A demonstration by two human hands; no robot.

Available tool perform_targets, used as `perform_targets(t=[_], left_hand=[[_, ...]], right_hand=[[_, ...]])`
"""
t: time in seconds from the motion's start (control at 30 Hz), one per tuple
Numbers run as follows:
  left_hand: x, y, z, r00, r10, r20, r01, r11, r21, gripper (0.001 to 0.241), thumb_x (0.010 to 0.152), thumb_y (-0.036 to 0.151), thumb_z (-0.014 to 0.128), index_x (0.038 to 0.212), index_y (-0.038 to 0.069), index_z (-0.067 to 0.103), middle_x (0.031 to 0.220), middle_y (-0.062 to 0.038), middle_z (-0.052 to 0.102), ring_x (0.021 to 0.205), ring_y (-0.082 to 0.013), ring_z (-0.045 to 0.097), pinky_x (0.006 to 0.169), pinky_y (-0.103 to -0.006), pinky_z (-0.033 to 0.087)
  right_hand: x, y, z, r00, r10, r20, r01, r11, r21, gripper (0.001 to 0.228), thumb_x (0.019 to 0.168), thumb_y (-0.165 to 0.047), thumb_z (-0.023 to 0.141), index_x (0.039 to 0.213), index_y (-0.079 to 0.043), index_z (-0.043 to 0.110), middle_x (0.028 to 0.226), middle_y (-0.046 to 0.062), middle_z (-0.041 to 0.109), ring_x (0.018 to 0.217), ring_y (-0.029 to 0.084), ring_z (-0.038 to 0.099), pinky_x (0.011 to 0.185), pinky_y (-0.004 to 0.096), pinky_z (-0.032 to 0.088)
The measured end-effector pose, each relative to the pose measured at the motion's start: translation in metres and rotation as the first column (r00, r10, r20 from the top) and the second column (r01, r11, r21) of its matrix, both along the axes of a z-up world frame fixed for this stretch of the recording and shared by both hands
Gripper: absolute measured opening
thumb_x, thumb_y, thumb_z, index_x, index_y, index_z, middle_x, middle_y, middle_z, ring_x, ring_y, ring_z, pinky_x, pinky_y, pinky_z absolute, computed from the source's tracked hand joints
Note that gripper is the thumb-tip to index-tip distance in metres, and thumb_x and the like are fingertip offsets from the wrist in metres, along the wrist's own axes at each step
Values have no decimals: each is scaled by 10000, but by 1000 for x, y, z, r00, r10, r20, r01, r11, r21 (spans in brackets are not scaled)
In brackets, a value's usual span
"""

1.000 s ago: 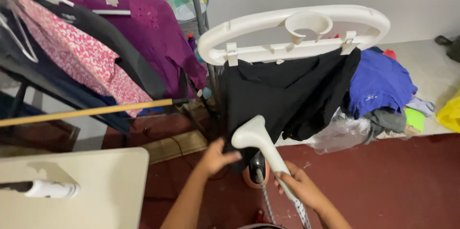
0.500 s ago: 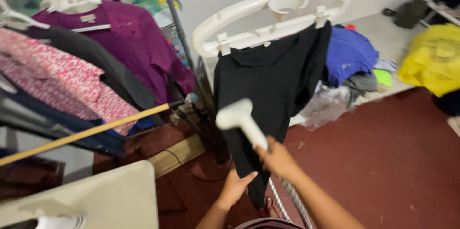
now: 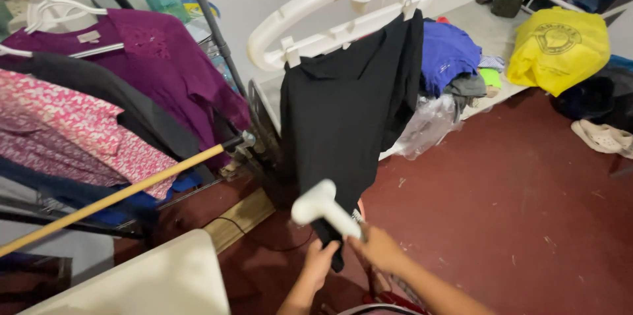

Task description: The person folds a gray t-shirt on a white table and places it on a stack of other clothes. Then, the person picks up a black t-shirt, hangs it on a garment steamer, and uses the steamer to remove wrinkles from the fabric.

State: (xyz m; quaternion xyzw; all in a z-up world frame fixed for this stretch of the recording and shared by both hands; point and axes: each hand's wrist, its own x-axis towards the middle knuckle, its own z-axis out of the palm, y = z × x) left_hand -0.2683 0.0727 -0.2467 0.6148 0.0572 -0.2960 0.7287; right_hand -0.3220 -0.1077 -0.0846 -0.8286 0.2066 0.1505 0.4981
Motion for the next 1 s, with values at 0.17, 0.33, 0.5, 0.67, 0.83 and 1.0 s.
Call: perform_targets(t=[0.17,0.33,0.5,0.67,0.83,1.0], left_hand=[[-18,3,30,978,-169,125,163,985,53,209,907,147,671,1011,-12,757,853,1,747,750,-107,670,690,-281,545],[-48,14,70,931,-245,269,226,969,99,174,903,114,656,942,-28,749,789,9,737,715,-90,663,646,-288,541],[-40,5,54,945,-209,251,167,970,177,179,885,124,658,897,-31,746,753,-9,736,675,-100,657,618,-302,535],[-22,-17,50,955,-34,296,-21,984,180,206,863,151,649,920,-20,748,773,-32,764,691,-112,685,649,-304,551],[-14,-31,12,927,170,335,-267,926,269,224,875,181,661,945,-19,732,792,-48,762,714,-121,661,681,-319,542],[-16,-38,21,969,103,226,-167,944,285,227,885,198,671,889,-17,742,749,-27,717,675,-112,612,629,-326,506]], right_hand=[[64,-30,29,976,-32,215,65,987,-146,482,886,-462,678,1067,-16,652,686,156,732,583,260,747,556,410,579],[113,-40,104,929,-167,332,200,977,-68,484,933,-457,630,1034,15,604,681,164,715,539,274,707,490,405,550],[113,-40,77,940,-105,323,154,980,-128,515,946,-474,630,1004,36,589,689,165,726,541,240,733,504,378,583],[62,-43,-33,969,132,207,-67,954,-294,556,920,-525,626,1054,15,611,833,270,734,768,399,751,660,483,597],[3,-64,-25,977,203,59,-183,953,-241,555,899,-537,648,1077,-12,674,839,226,730,750,367,752,655,471,569],[-15,-107,13,962,154,-225,-143,988,64,520,921,-468,668,1068,30,676,670,71,671,470,160,644,451,332,518]])
